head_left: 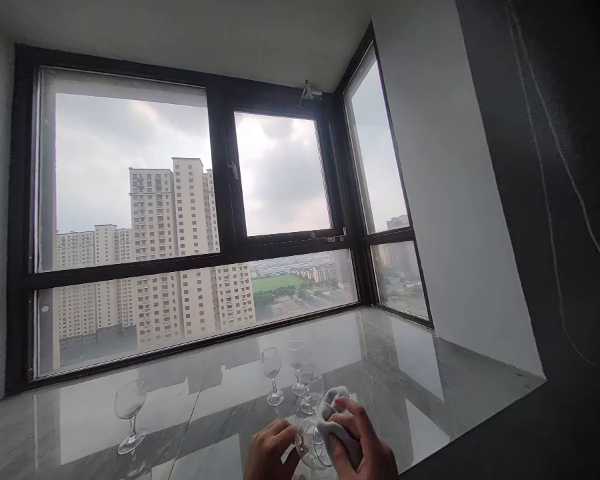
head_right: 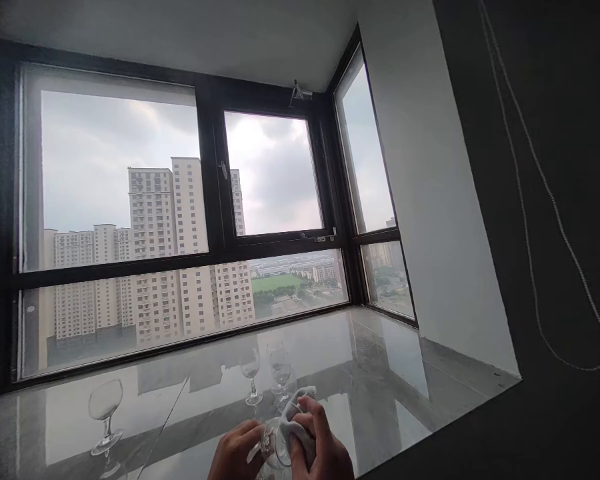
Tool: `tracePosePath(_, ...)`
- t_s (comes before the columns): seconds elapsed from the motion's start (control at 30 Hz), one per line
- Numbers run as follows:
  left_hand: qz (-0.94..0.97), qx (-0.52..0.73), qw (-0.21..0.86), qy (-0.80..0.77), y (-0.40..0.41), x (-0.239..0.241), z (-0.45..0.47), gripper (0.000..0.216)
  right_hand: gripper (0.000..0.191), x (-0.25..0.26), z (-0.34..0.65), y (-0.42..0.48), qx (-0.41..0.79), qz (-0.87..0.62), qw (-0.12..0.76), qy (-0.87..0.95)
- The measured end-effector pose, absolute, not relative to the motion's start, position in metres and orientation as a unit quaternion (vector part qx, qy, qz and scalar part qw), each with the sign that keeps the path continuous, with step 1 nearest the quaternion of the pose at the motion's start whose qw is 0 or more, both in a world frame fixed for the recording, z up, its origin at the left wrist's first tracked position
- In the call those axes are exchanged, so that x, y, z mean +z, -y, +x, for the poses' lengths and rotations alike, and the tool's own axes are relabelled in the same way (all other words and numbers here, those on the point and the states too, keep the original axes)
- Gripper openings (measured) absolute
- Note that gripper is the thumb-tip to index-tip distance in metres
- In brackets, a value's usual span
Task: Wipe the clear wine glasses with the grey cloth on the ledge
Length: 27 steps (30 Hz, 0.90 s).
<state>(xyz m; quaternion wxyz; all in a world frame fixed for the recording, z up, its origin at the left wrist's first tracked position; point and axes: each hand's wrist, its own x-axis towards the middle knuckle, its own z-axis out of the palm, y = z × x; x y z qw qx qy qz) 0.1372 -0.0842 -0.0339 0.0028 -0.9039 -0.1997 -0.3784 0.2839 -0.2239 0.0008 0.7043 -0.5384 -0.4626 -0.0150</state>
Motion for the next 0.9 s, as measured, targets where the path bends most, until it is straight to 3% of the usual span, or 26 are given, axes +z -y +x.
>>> tracePosePath(0.23,-0.904,-0.352,0.001,0.244,0.113,-0.007,0.135,0.019,0.041,0.028,0.289,0.252,0.111,-0.557,0.607,0.556)
tracePosePath(0.43,-0.910,-0.344,0.003,0.230,0.110,-0.012,0.134,0.026,0.062,0.017,0.293,0.255,0.134,-0.576,0.531,0.607)
tracePosePath(0.6,-0.913,-0.347,-0.020,0.216,0.109,-0.012,0.136,0.033,0.082,0.000,0.290,0.248,0.096,-0.577,0.501,0.638)
tracePosePath(0.8,-0.919,-0.329,0.011,0.215,0.108,-0.015,0.135,0.037,0.105,-0.016,0.270,0.231,-0.055,-0.641,0.350,0.682)
tracePosePath(0.9,-0.919,-0.328,0.009,0.220,0.108,-0.015,0.136,0.035,0.106,-0.015,0.269,0.230,-0.063,-0.640,0.360,0.676)
